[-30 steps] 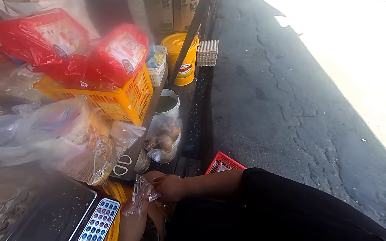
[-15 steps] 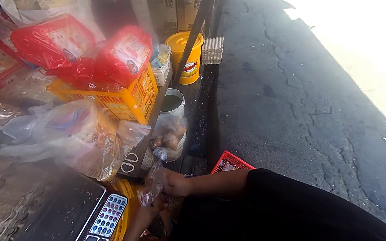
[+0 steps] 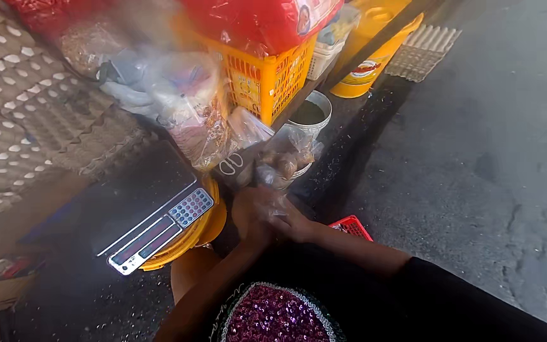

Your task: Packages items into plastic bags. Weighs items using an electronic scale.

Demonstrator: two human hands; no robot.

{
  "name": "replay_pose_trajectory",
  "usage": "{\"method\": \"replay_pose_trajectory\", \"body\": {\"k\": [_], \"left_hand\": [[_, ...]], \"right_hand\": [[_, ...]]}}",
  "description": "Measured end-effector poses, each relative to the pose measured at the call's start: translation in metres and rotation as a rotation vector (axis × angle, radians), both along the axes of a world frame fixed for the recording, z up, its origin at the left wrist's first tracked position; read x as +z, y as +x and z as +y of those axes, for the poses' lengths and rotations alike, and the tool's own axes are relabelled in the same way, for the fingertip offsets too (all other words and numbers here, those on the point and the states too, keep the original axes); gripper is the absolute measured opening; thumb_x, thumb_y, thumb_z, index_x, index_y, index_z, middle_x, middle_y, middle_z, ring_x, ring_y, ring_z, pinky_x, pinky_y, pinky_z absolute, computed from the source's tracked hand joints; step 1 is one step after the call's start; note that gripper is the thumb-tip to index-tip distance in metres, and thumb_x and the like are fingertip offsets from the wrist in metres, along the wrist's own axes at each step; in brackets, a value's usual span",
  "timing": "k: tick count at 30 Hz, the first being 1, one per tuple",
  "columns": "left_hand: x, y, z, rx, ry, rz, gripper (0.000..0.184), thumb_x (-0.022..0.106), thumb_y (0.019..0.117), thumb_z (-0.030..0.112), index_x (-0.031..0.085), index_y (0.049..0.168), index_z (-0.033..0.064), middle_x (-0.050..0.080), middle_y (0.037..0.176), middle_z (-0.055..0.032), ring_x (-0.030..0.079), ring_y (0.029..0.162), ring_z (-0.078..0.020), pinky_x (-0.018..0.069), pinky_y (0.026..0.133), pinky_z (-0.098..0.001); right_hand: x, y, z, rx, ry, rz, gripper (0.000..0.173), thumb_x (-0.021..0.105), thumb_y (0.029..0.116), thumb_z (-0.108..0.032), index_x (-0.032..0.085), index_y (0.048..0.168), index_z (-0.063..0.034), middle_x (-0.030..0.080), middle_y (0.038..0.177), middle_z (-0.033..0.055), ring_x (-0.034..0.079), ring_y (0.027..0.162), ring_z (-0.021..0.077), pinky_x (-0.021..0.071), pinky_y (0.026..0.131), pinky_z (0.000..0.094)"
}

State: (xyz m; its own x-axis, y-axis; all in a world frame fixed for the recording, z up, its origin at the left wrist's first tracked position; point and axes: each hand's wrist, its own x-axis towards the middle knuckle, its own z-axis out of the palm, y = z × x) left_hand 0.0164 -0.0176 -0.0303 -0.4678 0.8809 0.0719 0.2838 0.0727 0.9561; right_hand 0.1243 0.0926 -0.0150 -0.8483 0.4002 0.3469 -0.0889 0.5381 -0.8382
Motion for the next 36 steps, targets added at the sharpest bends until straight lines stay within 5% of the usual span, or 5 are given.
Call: {"method": "replay_pose_trajectory", "body": {"k": [4,20,27,31,36], "left_hand": [[0.035,-0.005,0.023,-0.013,0.117,-0.626,0.045,0.024,0.1108,0.026,0.062,0.098,0.0044,0.05,0.054,0.0087,0.048,0.047,-0.0027,0.0468,0.052,-0.0205],[0.118,-0.019,-0.003,-0.207,0.496,-0.32,0.033,0.038,0.1097,0.019,0.064,0.091,0.0093,0.051,0.067,0.0155,0.04,0.057,0.0079,0.0339,0.054,-0.0136],[0.063,-0.091,-0.025,0.087,-0.256,0.091,0.035,0.043,0.1084,0.012,0.058,0.135,-0.0047,0.06,0.135,-0.0245,0.058,0.127,-0.0313,0.0445,0.111,-0.0438],[0.041,-0.061,-0.023,-0.098,-0.281,0.263,0.051,0.076,0.092,0.03,0.065,0.128,-0.0037,0.066,0.129,-0.0227,0.06,0.126,-0.0329,0.0442,0.111,-0.0507],[0.088,-0.029,-0.038,-0.176,-0.28,0.631,0.024,0.063,0.099,0.035,0.077,0.102,0.0156,0.074,0.092,-0.0026,0.07,0.091,-0.0203,0.0529,0.08,-0.0497]], "right_hand": [[-0.029,0.022,0.009,-0.002,0.193,-0.146,0.109,0.068,0.0835,-0.07,0.04,0.149,0.012,0.044,0.153,0.0316,0.041,0.145,0.0439,0.0317,0.122,0.0539],[0.005,-0.033,0.003,0.034,0.411,-0.462,0.052,0.061,0.0961,-0.033,0.064,0.128,0.0075,0.063,0.133,0.0281,0.055,0.132,0.0441,0.0327,0.116,0.0646],[-0.016,-0.044,0.012,0.075,0.223,-0.661,0.05,0.046,0.1068,-0.031,0.059,0.137,0.0074,0.058,0.14,0.0293,0.049,0.139,0.0405,0.0259,0.124,0.0522],[-0.02,-0.037,0.013,0.088,0.338,-0.639,0.044,0.061,0.0999,-0.024,0.063,0.13,0.0085,0.061,0.133,0.0313,0.055,0.131,0.0464,0.0396,0.111,0.0634],[0.013,-0.027,-0.006,0.164,0.237,-0.681,0.046,0.068,0.089,-0.006,0.058,0.126,0.0191,0.06,0.126,0.0392,0.057,0.123,0.0483,0.0406,0.11,0.0583]]}}
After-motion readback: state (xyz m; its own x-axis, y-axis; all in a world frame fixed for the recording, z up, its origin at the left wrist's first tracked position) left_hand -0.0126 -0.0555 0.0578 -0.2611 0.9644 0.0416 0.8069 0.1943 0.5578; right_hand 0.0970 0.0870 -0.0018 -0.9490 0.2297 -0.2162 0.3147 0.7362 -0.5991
